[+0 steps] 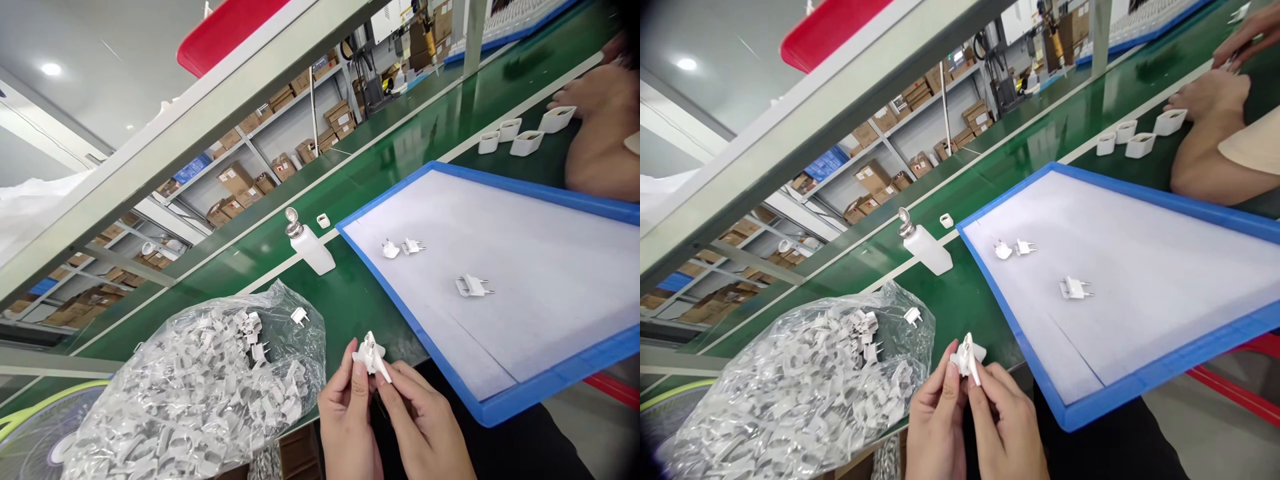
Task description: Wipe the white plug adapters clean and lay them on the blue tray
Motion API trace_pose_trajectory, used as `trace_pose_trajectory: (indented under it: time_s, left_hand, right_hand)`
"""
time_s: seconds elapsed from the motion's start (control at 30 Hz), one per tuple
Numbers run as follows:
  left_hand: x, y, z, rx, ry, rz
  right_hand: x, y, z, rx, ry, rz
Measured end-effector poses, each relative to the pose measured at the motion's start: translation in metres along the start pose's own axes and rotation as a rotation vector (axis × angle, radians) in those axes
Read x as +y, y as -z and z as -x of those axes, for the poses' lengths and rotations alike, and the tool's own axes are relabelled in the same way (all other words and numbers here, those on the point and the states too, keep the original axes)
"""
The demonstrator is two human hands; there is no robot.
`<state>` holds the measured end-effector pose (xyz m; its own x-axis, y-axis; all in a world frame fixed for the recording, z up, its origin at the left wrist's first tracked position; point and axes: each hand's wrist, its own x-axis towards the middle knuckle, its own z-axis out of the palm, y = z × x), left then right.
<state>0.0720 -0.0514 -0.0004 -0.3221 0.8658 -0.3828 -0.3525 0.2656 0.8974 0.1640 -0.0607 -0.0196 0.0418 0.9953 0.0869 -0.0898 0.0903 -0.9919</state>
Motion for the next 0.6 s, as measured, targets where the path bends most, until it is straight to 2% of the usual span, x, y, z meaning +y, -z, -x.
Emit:
trace_pose_trajectory:
  time_s: [0.17, 0.27, 0.33, 0.4, 0.5, 0.6]
  left_hand:
    - [-0.003, 0.013, -0.007, 0.041, -0.242, -0.313]
    - [0.000, 0.013, -0.010, 0.076, -0.324, -0.383]
    - [0.005, 0.009, -0.010, 0.084, -0.265, -0.301]
    - [0.011, 0.003, -0.009, 0.072, -0.112, -0.100]
    - [0.020, -0.006, -0.005, 0.069, 0.116, 0.206]
    - [0.027, -0.013, 0.000, 0.128, 0.228, 0.320]
  right_hand:
    - [0.005, -0.009, 0.006, 0.013, 0.077, 0.068]
    - [0.010, -0.019, 0.014, 0.042, 0.131, 0.057]
    - [0.010, -0.024, 0.019, 0.070, 0.145, 0.044]
    - [0.005, -0.022, 0.022, 0.128, 0.134, 0.038]
    - [-0.008, -0.012, 0.020, 0.256, 0.039, 0.038]
    - [-0.019, -0.002, 0.016, 0.360, -0.030, 0.045]
